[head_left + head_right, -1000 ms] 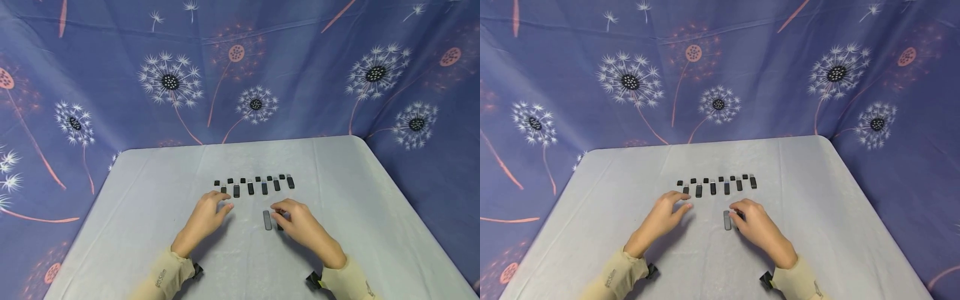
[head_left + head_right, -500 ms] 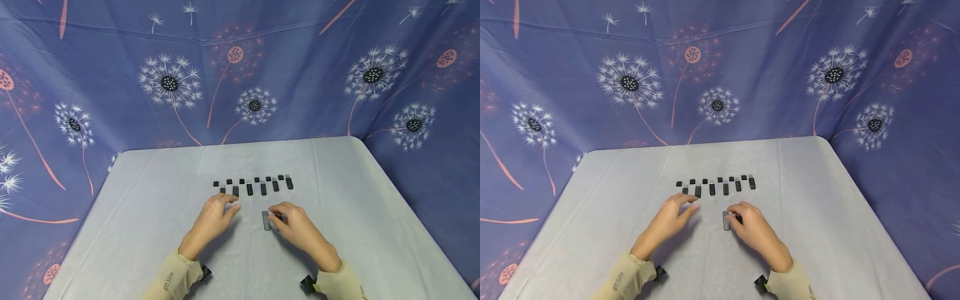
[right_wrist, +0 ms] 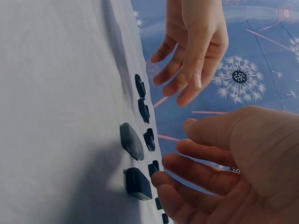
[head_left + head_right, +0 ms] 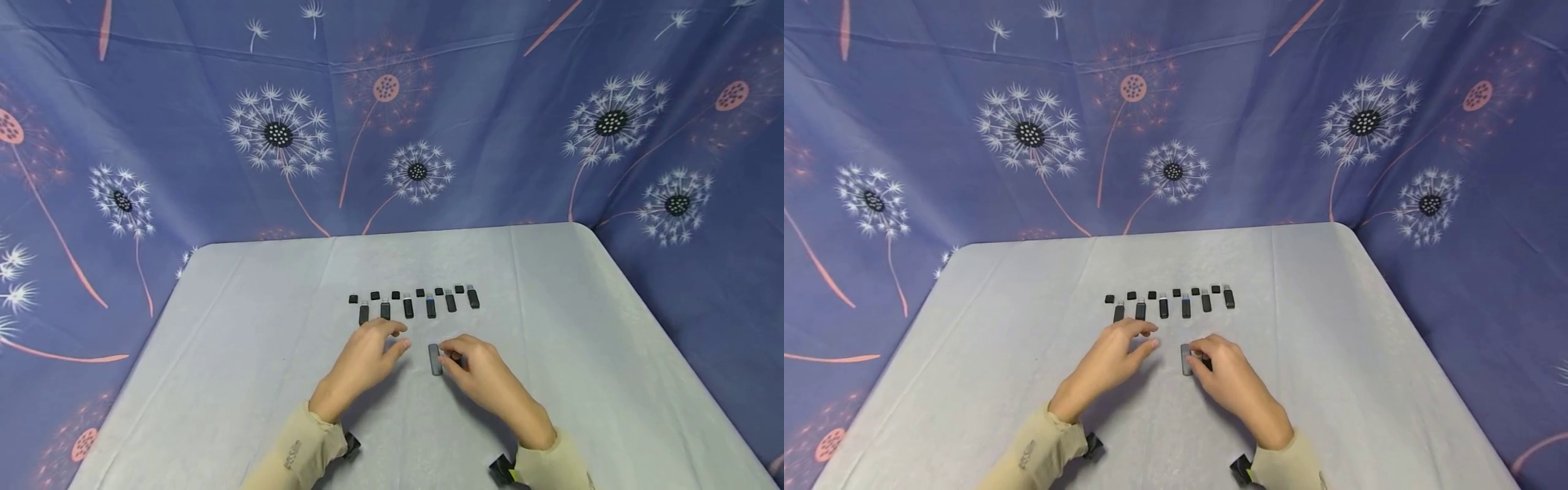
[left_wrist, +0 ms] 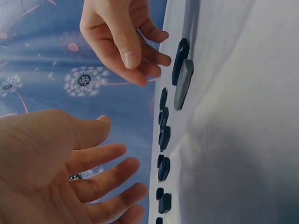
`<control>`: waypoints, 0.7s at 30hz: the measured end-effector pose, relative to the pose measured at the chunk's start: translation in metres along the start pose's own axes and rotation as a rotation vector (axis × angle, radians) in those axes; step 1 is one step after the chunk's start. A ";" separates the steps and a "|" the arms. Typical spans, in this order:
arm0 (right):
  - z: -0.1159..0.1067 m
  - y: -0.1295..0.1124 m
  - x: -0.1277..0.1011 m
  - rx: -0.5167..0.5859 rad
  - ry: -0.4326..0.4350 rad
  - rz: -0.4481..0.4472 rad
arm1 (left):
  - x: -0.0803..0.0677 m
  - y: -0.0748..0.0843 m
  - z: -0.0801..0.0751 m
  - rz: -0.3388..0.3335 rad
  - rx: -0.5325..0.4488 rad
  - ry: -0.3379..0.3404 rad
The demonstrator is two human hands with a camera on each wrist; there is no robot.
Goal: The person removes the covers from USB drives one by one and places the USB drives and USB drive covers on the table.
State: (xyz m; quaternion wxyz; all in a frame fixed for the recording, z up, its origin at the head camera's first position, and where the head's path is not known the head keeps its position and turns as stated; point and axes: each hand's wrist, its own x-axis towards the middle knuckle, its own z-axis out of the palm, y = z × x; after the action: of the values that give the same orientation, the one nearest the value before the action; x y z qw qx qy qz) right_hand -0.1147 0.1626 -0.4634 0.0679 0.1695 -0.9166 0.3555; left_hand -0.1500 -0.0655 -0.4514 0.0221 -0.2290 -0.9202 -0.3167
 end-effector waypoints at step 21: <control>0.004 -0.003 0.002 -0.085 -0.108 0.062 | 0.012 0.013 0.027 0.059 0.034 -0.116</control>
State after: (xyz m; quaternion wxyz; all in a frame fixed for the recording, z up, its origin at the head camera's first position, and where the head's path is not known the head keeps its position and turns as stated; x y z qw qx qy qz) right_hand -0.1153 0.1568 -0.4641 0.0143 0.1569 -0.9380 0.3086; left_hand -0.1523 -0.0357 -0.4628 -0.0180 -0.2734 -0.9180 -0.2867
